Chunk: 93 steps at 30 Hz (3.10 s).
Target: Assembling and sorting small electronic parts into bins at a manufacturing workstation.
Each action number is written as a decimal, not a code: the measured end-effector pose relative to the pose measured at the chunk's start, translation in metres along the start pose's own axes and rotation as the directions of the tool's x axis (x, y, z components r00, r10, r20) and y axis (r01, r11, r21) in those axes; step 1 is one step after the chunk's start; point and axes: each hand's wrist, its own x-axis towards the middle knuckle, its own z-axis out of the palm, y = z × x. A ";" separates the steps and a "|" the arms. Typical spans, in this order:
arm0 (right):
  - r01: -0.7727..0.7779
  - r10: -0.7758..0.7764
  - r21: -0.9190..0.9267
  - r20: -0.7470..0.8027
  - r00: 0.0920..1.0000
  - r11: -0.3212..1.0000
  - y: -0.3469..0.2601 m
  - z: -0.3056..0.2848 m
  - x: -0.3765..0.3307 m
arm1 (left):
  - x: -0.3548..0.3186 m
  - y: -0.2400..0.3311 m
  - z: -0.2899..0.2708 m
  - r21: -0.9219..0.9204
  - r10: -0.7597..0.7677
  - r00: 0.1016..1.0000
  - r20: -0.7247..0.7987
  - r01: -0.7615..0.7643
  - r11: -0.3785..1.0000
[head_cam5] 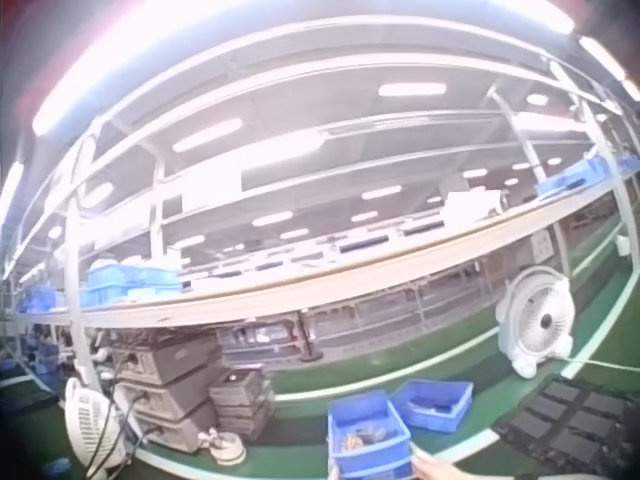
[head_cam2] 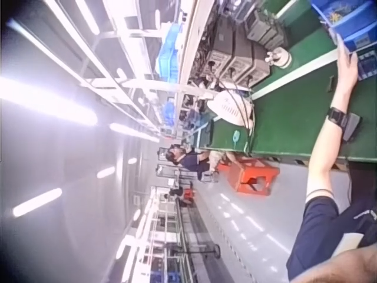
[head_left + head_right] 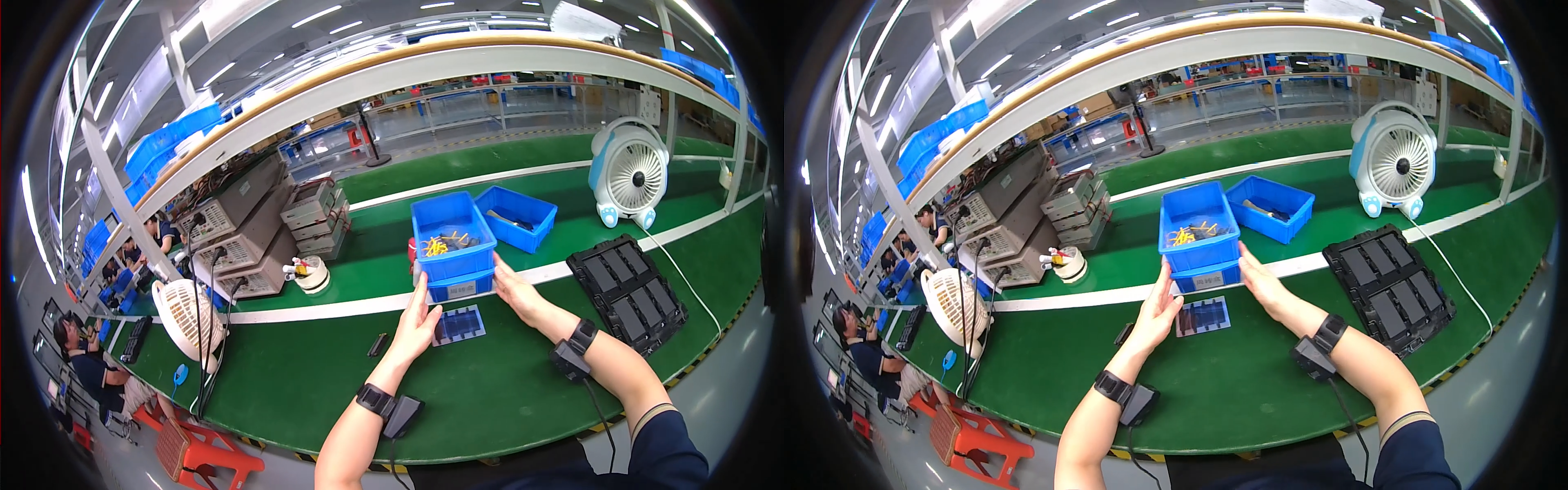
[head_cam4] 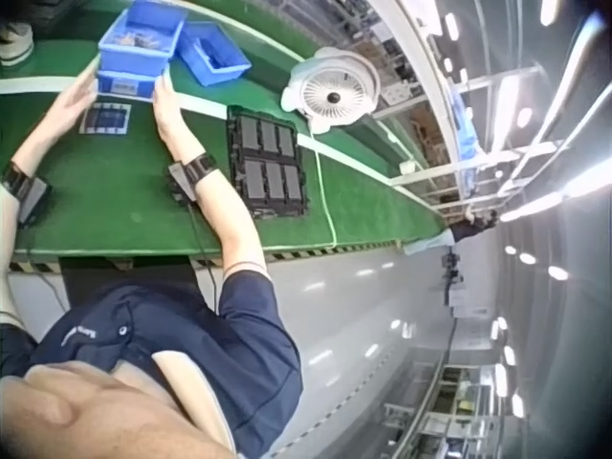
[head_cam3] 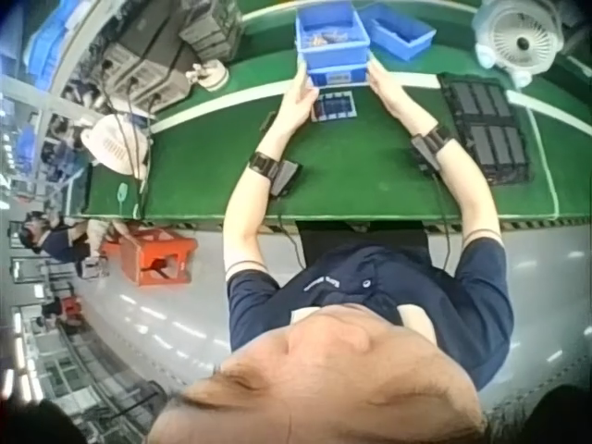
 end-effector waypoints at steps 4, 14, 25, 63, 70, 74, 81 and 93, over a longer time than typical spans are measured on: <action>0.015 -0.023 -0.133 -0.059 0.998 0.991 0.003 0.004 -0.001 | -0.002 0.006 0.004 0.054 0.036 0.998 -0.057 -0.033 0.998; 0.138 -0.154 -0.259 -0.043 0.987 0.956 0.003 0.013 -0.007 | -0.006 0.005 0.003 0.131 0.053 0.997 -0.062 -0.044 0.990; 0.103 -0.351 -0.506 -0.425 0.834 0.856 -0.002 0.003 -0.011 | -0.024 0.042 0.013 0.506 0.204 0.881 -0.427 0.045 0.862; 0.363 -0.814 -0.863 0.473 0.336 -0.352 -0.091 0.047 -0.046 | -0.033 0.082 0.026 -0.133 -0.057 0.971 -0.230 0.027 0.991; 0.584 -0.774 -0.775 0.516 0.366 -0.241 -0.073 0.080 -0.066 | -0.025 0.100 0.037 -0.473 -0.141 0.958 -0.250 0.006 0.881; 0.631 -0.779 -0.766 0.467 0.418 -0.121 -0.071 0.081 -0.063 | -0.023 0.119 0.024 -0.333 -0.160 0.906 -0.392 0.022 0.943; 0.267 -0.644 -0.934 0.054 0.763 0.237 -0.055 0.048 -0.043 | 0.013 0.124 -0.007 0.244 0.254 0.722 -0.643 -0.121 0.962; 0.215 -0.425 -0.901 0.038 0.904 0.378 -0.030 0.044 -0.045 | 0.078 0.099 0.026 0.748 0.522 0.759 -0.390 -0.069 0.660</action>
